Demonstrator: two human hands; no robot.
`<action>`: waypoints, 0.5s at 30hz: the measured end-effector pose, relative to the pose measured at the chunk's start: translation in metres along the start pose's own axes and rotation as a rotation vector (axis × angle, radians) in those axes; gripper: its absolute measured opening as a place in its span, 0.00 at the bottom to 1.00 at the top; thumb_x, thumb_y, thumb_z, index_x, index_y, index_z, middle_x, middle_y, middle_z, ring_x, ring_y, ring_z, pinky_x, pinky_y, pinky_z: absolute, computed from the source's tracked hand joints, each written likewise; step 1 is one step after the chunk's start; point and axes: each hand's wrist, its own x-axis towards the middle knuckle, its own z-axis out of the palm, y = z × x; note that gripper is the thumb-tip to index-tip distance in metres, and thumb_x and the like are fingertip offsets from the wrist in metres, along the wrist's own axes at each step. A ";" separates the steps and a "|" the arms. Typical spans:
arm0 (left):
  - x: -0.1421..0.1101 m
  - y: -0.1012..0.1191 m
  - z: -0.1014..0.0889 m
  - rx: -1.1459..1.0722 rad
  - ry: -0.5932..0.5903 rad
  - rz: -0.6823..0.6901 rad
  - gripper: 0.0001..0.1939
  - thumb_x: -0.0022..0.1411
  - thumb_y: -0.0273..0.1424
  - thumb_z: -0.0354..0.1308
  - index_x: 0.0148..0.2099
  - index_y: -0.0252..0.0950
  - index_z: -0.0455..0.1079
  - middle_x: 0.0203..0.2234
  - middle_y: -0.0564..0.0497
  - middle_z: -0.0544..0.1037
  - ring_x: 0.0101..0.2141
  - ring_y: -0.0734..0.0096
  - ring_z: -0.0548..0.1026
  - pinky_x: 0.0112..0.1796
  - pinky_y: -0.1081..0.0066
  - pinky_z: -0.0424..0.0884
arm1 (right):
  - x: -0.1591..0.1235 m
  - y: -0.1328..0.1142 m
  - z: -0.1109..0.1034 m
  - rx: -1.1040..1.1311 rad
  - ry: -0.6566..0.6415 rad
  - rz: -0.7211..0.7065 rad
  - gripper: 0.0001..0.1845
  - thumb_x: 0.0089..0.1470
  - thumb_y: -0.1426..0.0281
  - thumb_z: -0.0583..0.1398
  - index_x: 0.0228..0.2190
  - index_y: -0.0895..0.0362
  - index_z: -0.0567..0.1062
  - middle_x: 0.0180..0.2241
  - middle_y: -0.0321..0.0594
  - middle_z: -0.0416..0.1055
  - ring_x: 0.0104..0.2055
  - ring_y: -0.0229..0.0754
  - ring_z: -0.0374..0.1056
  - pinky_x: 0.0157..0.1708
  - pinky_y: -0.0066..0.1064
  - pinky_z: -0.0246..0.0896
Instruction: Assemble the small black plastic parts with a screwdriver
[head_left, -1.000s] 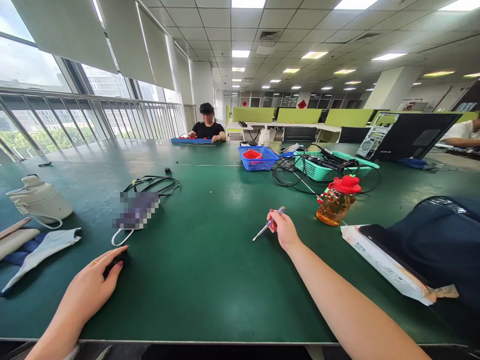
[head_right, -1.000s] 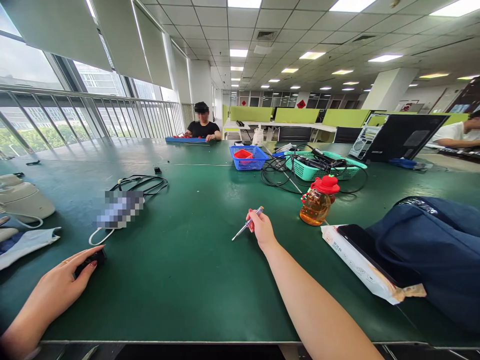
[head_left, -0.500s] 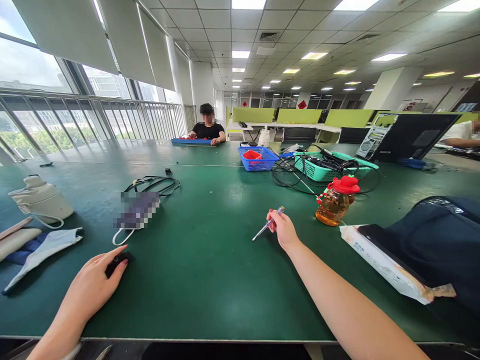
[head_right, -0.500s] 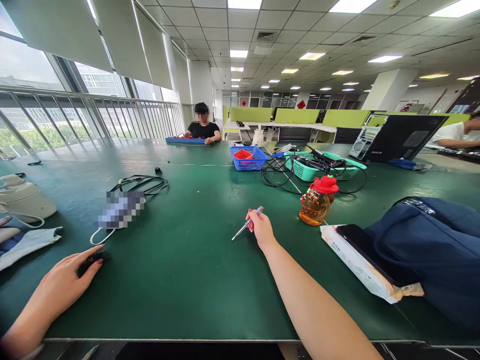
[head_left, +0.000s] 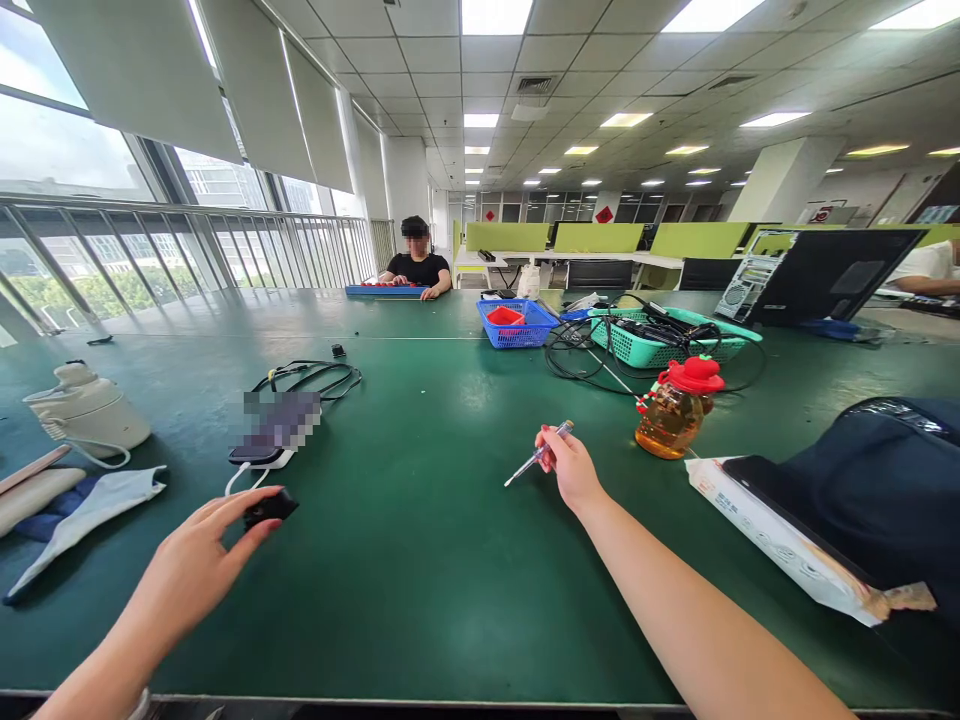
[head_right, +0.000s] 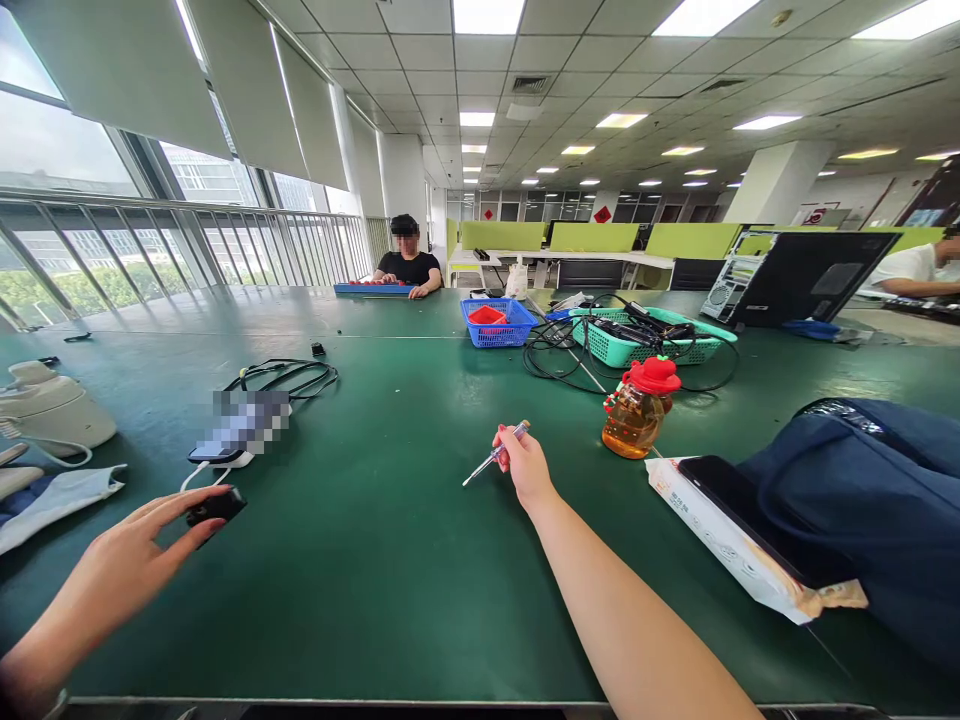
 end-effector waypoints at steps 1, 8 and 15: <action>0.006 0.013 -0.002 -0.028 -0.035 0.089 0.19 0.59 0.49 0.51 0.50 0.54 0.71 0.47 0.59 0.79 0.44 0.59 0.77 0.48 0.58 0.72 | -0.001 -0.002 0.001 -0.002 -0.009 -0.003 0.23 0.45 0.50 0.65 0.20 0.56 0.71 0.13 0.30 0.59 0.17 0.32 0.55 0.18 0.26 0.55; 0.068 0.140 0.045 -0.143 -0.360 0.618 0.17 0.62 0.37 0.55 0.53 0.43 0.72 0.49 0.50 0.78 0.49 0.61 0.74 0.53 0.64 0.68 | -0.008 -0.010 0.009 -0.082 -0.072 -0.072 0.22 0.45 0.49 0.65 0.27 0.57 0.76 0.20 0.34 0.69 0.20 0.36 0.62 0.24 0.31 0.63; 0.108 0.211 0.126 -0.202 -0.379 0.687 0.12 0.62 0.29 0.56 0.47 0.41 0.75 0.42 0.49 0.81 0.43 0.61 0.76 0.47 0.66 0.70 | -0.011 -0.012 0.012 -0.317 0.038 -0.180 0.21 0.47 0.52 0.64 0.32 0.57 0.78 0.25 0.40 0.74 0.22 0.38 0.66 0.26 0.33 0.66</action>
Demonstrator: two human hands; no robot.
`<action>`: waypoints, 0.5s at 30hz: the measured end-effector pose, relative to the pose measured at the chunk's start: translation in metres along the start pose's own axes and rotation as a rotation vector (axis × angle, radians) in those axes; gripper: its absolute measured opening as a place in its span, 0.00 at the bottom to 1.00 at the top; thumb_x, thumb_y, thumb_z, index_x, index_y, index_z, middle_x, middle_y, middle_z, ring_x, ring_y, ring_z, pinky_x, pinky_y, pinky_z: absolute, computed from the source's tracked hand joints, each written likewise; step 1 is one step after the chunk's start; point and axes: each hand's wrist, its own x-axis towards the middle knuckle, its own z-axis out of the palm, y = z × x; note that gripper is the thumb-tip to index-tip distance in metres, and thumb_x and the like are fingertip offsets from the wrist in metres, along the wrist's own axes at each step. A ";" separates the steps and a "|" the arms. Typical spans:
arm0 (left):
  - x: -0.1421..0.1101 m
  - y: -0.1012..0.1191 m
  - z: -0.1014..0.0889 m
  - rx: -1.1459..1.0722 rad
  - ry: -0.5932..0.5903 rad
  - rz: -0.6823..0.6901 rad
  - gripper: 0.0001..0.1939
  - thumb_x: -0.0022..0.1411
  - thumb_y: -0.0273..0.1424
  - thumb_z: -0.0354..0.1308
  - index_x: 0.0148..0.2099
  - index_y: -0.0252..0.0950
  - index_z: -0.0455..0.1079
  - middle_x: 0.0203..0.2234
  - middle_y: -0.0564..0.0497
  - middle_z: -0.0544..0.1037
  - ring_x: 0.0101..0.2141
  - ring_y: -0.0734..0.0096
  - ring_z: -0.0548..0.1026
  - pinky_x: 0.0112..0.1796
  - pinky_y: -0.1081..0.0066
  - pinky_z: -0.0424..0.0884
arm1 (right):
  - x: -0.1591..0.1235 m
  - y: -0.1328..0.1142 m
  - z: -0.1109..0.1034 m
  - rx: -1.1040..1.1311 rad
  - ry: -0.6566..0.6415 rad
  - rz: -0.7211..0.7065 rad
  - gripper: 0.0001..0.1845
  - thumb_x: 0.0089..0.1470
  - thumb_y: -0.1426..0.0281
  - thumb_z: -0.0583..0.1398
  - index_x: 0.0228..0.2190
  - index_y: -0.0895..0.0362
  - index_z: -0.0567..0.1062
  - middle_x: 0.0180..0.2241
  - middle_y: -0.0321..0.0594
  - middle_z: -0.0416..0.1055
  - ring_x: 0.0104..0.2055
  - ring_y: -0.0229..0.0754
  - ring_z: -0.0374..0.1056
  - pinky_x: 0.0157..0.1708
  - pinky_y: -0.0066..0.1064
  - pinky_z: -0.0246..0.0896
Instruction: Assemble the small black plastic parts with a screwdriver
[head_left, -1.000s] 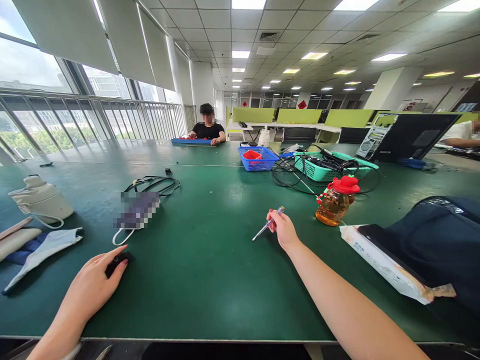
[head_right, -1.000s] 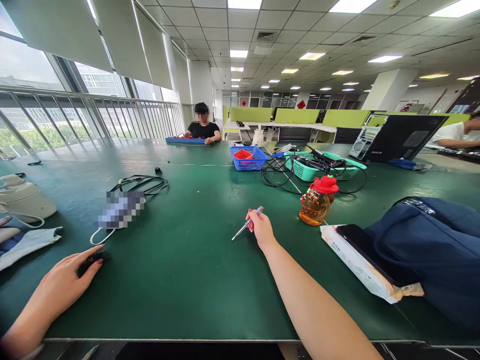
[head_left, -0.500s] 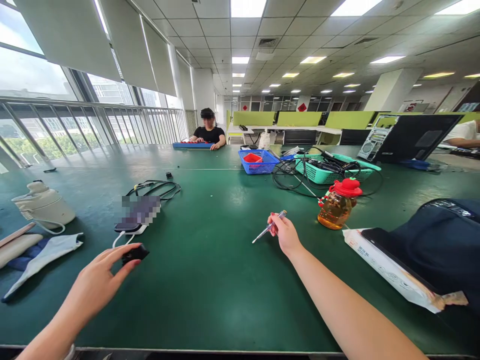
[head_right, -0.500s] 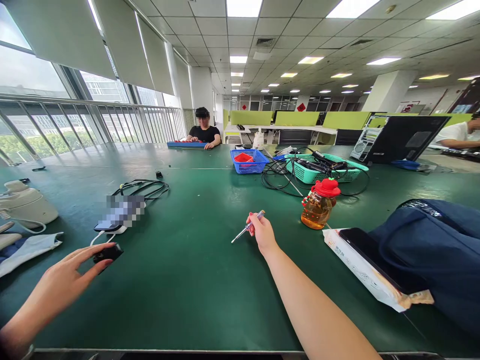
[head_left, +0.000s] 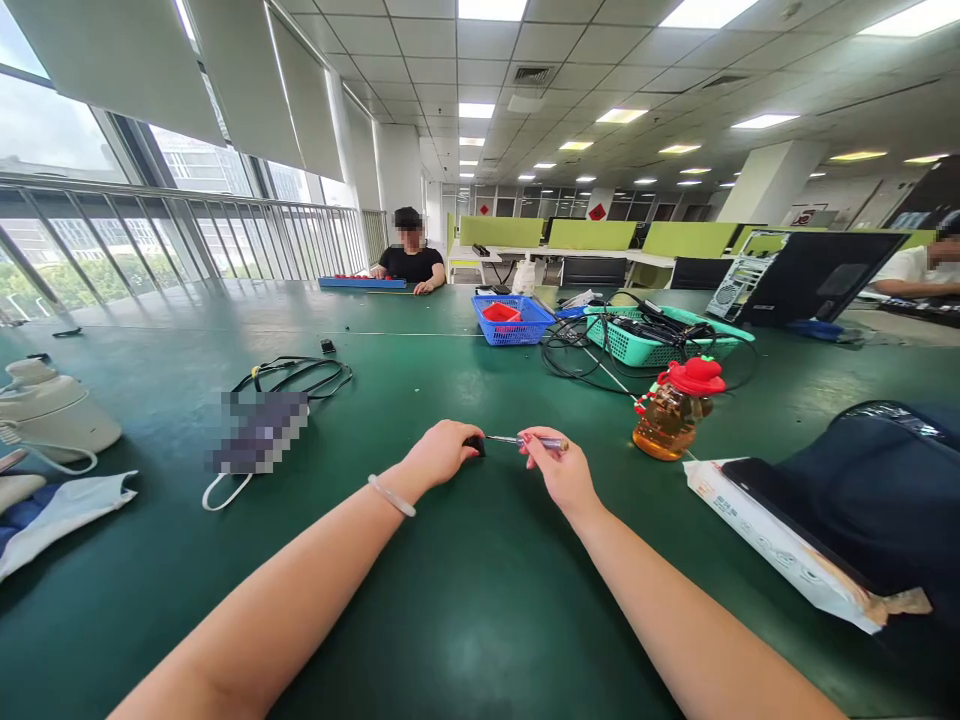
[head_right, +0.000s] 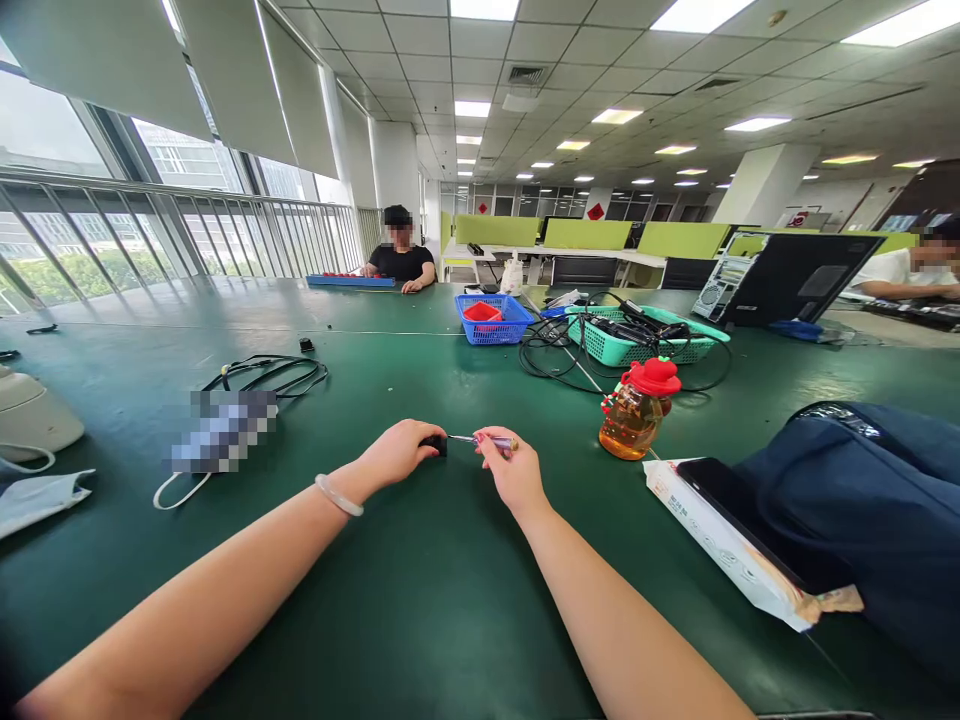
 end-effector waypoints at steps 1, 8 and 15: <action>0.005 -0.002 0.006 -0.003 0.006 -0.007 0.12 0.62 0.29 0.56 0.48 0.41 0.75 0.42 0.49 0.81 0.43 0.61 0.76 0.47 0.66 0.70 | -0.001 -0.001 0.000 -0.056 -0.008 -0.039 0.20 0.49 0.52 0.63 0.32 0.57 0.78 0.26 0.41 0.75 0.24 0.39 0.67 0.26 0.33 0.66; 0.007 -0.020 0.028 -0.115 0.089 -0.124 0.24 0.61 0.31 0.58 0.60 0.40 0.66 0.46 0.46 0.79 0.48 0.59 0.74 0.51 0.62 0.68 | -0.014 -0.016 0.003 -0.403 -0.164 -0.320 0.11 0.57 0.62 0.58 0.29 0.52 0.77 0.30 0.39 0.77 0.35 0.44 0.71 0.39 0.35 0.65; 0.003 -0.029 0.028 -0.138 0.138 -0.181 0.25 0.55 0.35 0.65 0.55 0.39 0.71 0.47 0.45 0.79 0.51 0.56 0.71 0.53 0.60 0.67 | -0.016 -0.016 0.004 -0.542 -0.329 -0.473 0.10 0.60 0.66 0.56 0.32 0.51 0.76 0.31 0.38 0.77 0.35 0.42 0.71 0.45 0.37 0.60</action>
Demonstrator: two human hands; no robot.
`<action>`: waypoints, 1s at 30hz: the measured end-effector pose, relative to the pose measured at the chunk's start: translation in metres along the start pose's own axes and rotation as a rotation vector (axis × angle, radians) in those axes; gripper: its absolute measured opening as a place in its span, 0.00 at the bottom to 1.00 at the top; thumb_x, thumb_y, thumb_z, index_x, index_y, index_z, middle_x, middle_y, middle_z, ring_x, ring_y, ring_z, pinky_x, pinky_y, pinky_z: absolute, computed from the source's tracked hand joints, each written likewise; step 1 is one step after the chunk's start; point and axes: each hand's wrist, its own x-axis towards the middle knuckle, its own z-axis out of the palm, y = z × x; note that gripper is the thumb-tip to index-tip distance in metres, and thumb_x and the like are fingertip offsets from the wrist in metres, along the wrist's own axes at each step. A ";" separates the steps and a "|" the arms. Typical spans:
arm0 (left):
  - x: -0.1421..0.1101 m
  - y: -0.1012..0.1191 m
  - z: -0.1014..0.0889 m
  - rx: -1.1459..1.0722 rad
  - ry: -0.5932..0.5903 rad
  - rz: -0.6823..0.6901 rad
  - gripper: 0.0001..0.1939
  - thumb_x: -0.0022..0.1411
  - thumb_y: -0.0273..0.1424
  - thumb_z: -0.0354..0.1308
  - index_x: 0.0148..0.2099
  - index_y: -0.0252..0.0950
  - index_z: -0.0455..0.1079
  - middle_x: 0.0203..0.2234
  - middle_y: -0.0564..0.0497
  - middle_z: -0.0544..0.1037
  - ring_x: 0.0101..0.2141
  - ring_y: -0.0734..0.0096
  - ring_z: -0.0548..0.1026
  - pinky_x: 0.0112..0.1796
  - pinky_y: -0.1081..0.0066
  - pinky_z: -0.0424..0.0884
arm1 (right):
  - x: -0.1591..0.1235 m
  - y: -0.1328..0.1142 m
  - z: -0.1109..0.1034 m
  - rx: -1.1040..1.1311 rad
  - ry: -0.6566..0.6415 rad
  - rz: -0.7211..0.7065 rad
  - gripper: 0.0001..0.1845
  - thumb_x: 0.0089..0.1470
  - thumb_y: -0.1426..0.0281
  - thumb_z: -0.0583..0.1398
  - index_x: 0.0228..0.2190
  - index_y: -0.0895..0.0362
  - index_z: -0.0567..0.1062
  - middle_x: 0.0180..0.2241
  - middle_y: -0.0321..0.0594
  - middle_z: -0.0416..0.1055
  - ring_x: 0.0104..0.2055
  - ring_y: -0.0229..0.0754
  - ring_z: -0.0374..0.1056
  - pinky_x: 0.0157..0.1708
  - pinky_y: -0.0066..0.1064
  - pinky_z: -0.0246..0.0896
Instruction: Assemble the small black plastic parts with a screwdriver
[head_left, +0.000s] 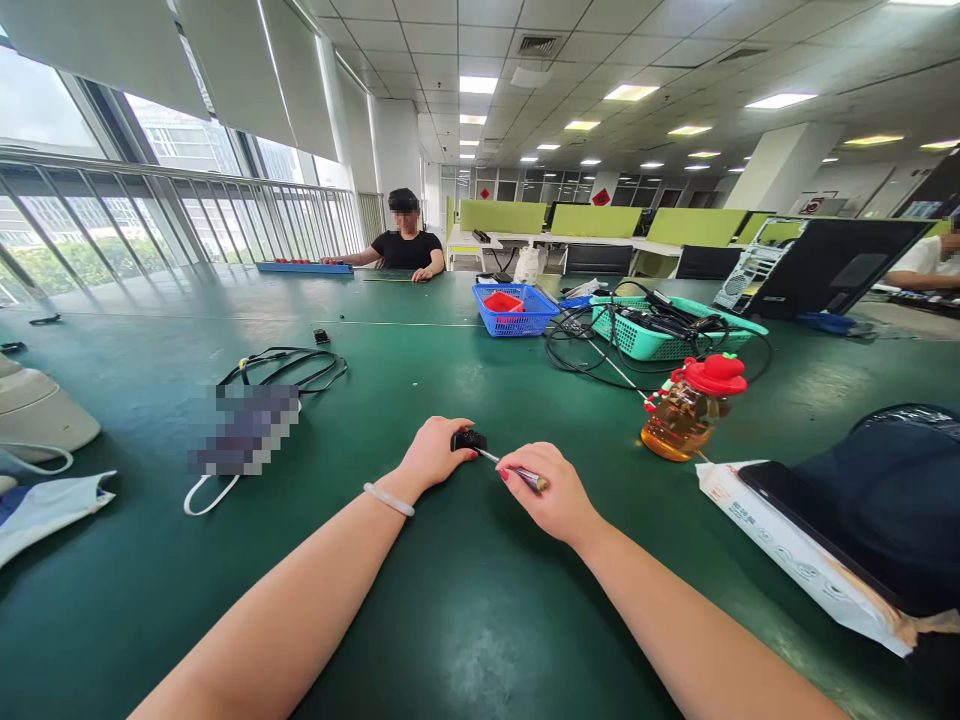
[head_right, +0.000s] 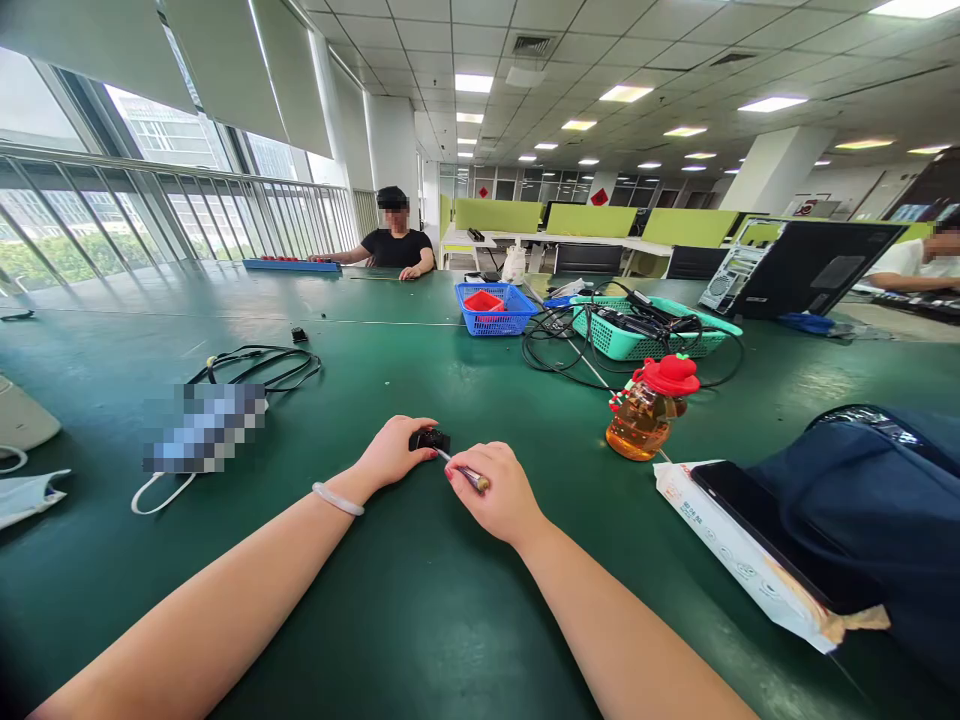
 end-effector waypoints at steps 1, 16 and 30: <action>0.000 -0.001 0.000 0.012 0.001 0.008 0.23 0.55 0.35 0.65 0.54 0.39 0.72 0.47 0.45 0.79 0.51 0.55 0.71 0.53 0.60 0.67 | 0.000 0.000 0.000 -0.012 -0.013 -0.013 0.09 0.60 0.67 0.55 0.32 0.52 0.76 0.32 0.37 0.77 0.35 0.41 0.71 0.45 0.37 0.60; -0.001 0.002 0.000 0.031 -0.007 0.039 0.18 0.58 0.34 0.61 0.51 0.38 0.74 0.45 0.48 0.80 0.48 0.56 0.72 0.52 0.58 0.68 | -0.003 -0.009 0.009 -0.363 -0.211 -0.149 0.05 0.58 0.70 0.58 0.35 0.53 0.76 0.32 0.37 0.75 0.35 0.40 0.69 0.56 0.44 0.48; -0.003 0.001 0.001 0.017 0.003 0.022 0.18 0.58 0.33 0.60 0.52 0.39 0.73 0.44 0.46 0.80 0.49 0.56 0.72 0.52 0.59 0.68 | -0.003 -0.018 0.013 -0.497 -0.179 -0.178 0.07 0.59 0.72 0.56 0.33 0.53 0.74 0.29 0.36 0.72 0.33 0.41 0.65 0.57 0.47 0.45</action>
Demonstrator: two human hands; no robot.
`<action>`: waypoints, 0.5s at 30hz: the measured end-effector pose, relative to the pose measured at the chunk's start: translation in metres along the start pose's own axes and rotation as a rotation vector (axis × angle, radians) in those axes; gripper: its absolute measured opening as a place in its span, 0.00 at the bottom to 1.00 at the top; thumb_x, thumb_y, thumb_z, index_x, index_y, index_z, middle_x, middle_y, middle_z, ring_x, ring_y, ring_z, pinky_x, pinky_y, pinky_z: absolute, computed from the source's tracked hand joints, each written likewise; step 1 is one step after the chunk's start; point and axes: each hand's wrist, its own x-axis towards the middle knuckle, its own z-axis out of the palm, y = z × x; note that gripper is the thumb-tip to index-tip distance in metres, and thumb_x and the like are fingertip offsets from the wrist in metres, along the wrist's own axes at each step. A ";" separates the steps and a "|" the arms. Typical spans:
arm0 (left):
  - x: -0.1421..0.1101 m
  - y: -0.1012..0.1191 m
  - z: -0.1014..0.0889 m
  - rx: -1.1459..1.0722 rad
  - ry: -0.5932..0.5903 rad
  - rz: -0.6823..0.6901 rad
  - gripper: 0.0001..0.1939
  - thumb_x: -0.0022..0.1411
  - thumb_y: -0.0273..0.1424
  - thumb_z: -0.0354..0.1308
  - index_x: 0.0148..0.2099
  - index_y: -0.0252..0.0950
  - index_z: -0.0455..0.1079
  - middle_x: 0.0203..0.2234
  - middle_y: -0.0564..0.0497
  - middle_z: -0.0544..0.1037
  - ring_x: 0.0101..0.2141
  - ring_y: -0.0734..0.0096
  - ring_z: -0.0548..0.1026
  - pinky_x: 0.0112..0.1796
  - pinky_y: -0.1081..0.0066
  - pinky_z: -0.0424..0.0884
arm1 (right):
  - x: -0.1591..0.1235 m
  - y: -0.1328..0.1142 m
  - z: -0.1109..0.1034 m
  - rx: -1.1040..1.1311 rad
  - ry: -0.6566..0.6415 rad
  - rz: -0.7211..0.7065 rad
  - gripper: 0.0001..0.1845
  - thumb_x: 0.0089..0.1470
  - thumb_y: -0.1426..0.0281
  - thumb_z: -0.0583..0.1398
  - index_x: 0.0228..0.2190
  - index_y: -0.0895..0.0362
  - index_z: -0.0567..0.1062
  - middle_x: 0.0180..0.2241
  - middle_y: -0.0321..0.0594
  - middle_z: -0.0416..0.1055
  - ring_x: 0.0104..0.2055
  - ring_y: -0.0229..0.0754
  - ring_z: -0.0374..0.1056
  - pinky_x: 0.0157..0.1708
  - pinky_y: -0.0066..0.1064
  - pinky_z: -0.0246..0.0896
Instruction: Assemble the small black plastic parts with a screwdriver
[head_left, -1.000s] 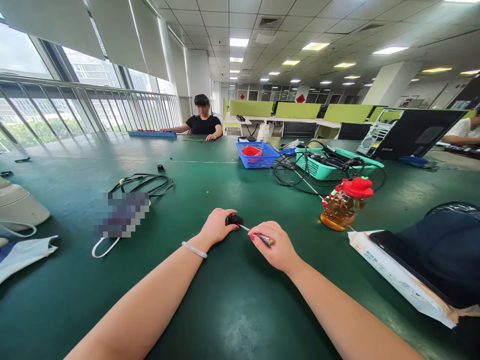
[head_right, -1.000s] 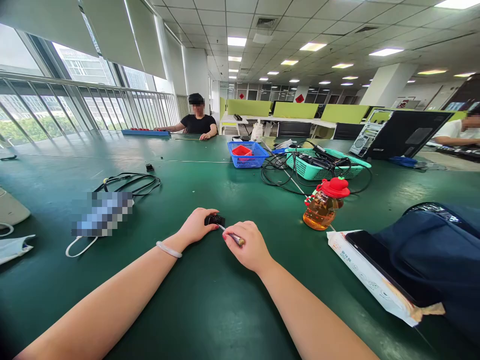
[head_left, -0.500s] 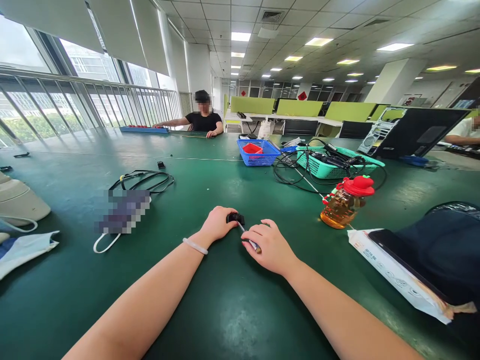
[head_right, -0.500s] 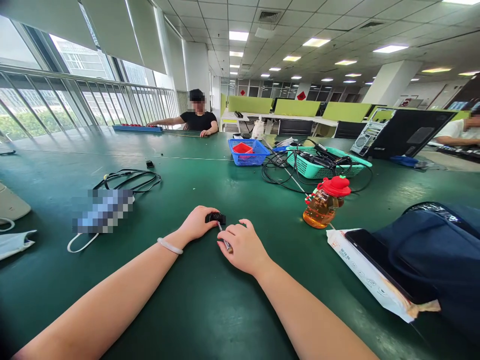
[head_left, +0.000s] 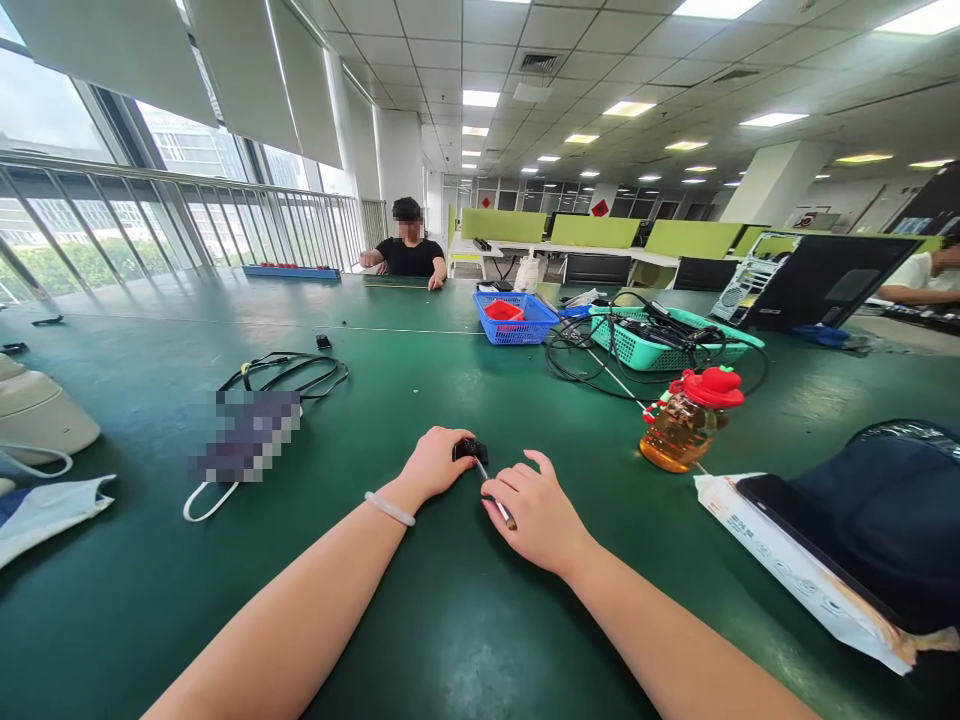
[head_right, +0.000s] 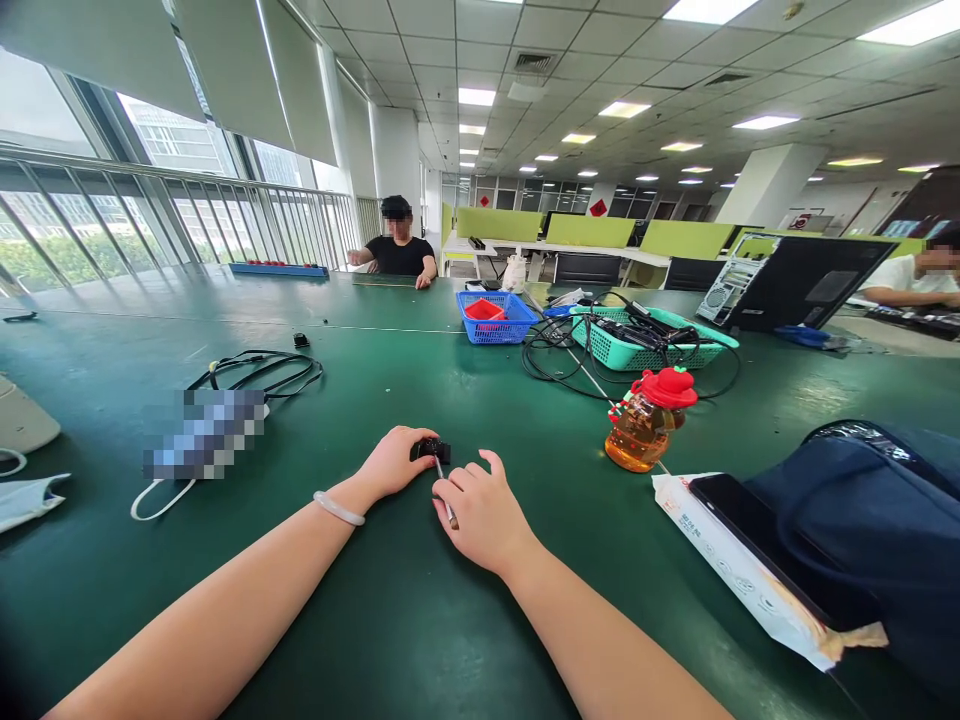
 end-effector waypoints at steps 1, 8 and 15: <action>0.000 0.001 -0.001 -0.001 0.000 0.006 0.19 0.58 0.32 0.60 0.53 0.39 0.72 0.45 0.46 0.79 0.49 0.56 0.72 0.52 0.59 0.68 | 0.000 0.000 0.000 0.001 0.006 0.000 0.07 0.59 0.72 0.56 0.32 0.53 0.74 0.29 0.36 0.72 0.33 0.41 0.65 0.57 0.47 0.45; -0.001 0.004 -0.002 0.015 -0.016 -0.001 0.19 0.58 0.31 0.60 0.53 0.40 0.72 0.46 0.47 0.79 0.50 0.57 0.72 0.53 0.59 0.67 | 0.000 -0.001 0.000 -0.001 0.005 0.007 0.05 0.58 0.72 0.57 0.32 0.53 0.74 0.28 0.35 0.72 0.33 0.41 0.66 0.58 0.47 0.44; -0.001 0.001 0.001 0.021 -0.015 -0.011 0.20 0.59 0.33 0.60 0.54 0.40 0.71 0.46 0.45 0.78 0.51 0.56 0.71 0.53 0.59 0.67 | 0.000 -0.001 0.000 0.012 0.027 0.005 0.07 0.58 0.72 0.56 0.32 0.53 0.74 0.27 0.36 0.72 0.32 0.41 0.65 0.58 0.47 0.44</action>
